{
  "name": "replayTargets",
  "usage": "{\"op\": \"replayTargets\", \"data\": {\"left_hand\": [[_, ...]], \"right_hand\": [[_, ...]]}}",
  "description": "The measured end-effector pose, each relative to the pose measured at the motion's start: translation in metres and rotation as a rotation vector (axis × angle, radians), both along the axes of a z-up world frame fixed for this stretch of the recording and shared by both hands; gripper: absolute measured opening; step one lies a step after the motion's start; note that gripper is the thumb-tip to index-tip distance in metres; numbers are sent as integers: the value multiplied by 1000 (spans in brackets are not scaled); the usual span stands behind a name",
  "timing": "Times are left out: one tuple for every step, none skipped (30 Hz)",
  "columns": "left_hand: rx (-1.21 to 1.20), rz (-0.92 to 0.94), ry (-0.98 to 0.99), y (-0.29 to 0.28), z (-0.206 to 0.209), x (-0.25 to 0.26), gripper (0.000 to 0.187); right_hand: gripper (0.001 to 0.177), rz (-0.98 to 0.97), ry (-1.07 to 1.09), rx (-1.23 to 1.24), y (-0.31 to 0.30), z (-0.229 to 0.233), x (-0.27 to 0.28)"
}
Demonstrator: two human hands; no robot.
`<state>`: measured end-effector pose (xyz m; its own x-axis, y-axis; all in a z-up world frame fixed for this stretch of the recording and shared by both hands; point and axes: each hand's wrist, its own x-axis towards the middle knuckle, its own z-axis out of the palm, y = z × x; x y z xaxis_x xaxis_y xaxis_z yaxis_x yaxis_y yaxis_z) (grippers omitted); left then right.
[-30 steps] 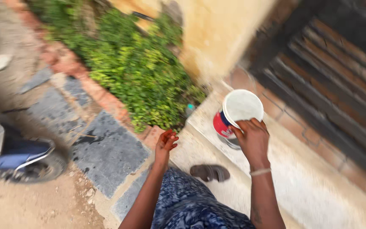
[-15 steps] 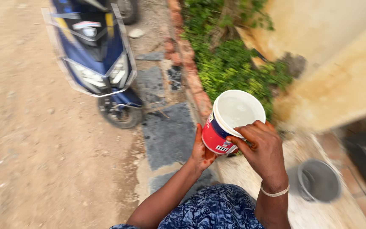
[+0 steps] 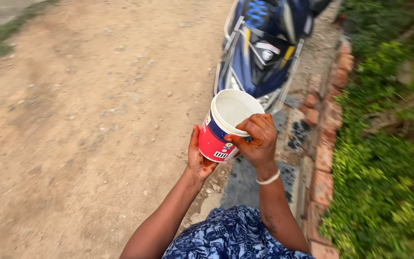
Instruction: The person fills a container with water from a bucket and splashes the water onto several plants along a wall and in a garden area by hand.
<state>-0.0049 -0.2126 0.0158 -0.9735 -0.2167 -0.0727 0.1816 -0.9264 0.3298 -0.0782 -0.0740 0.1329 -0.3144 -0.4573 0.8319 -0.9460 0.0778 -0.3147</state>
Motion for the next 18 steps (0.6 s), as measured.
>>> {"op": "replayTargets", "data": {"left_hand": [[25, 19, -25, -15, -2, -4, 75], [25, 39, -29, -30, -4, -11, 75], [50, 49, -38, -45, -6, -17, 75], [78, 58, -41, -58, -9, -25, 74], [81, 77, -40, -73, -12, -34, 74], [87, 75, -17, -88, -14, -46, 73], [92, 72, 6, -104, -16, -60, 72], [90, 86, 18, -122, -17, -78, 72], [65, 73, 8, -141, -18, -97, 73], [55, 56, -14, -152, -22, -111, 74], [68, 67, -13, -163, -24, -127, 74], [66, 75, 65, -184, -21, -148, 73], [64, 83, 142, -206, -18, -168, 73], [74, 88, 143, -223, -18, -184, 73], [58, 84, 135, -241, -18, -201, 75], [37, 86, 124, -261, -18, -216, 77], [43, 97, 123, -277, -18, -231, 77], [44, 70, 157, -294, -18, -247, 77]], "right_hand": [[42, -33, -17, -72, -24, -6, -9], [42, -13, -22, -72, -47, -10, -18], [46, -49, 3, -105, -69, -15, -28], [49, -85, 32, -135, -89, -18, -38], [49, -65, 31, -133, -108, -20, -49], [51, -53, 57, -154, -127, -21, -63], [53, -41, 82, -175, -145, -22, -76], [53, -25, 92, -178, -165, -23, -93], [54, -46, 132, -170, -183, -22, -110], [54, -70, 163, -146, -194, -23, -124], [54, -58, 163, -134, -206, -22, -139], [52, -47, 157, -155, -225, -18, -157], [51, -36, 152, -175, -245, -13, -175], [51, -31, 153, -165, -261, -12, -189], [50, -48, 167, -187, -276, -11, -204], [50, -58, 177, -215, -294, -11, -220], [50, -47, 175, -209, -311, -11, -235], [50, -59, 170, -222, -327, -12, -249]]}}
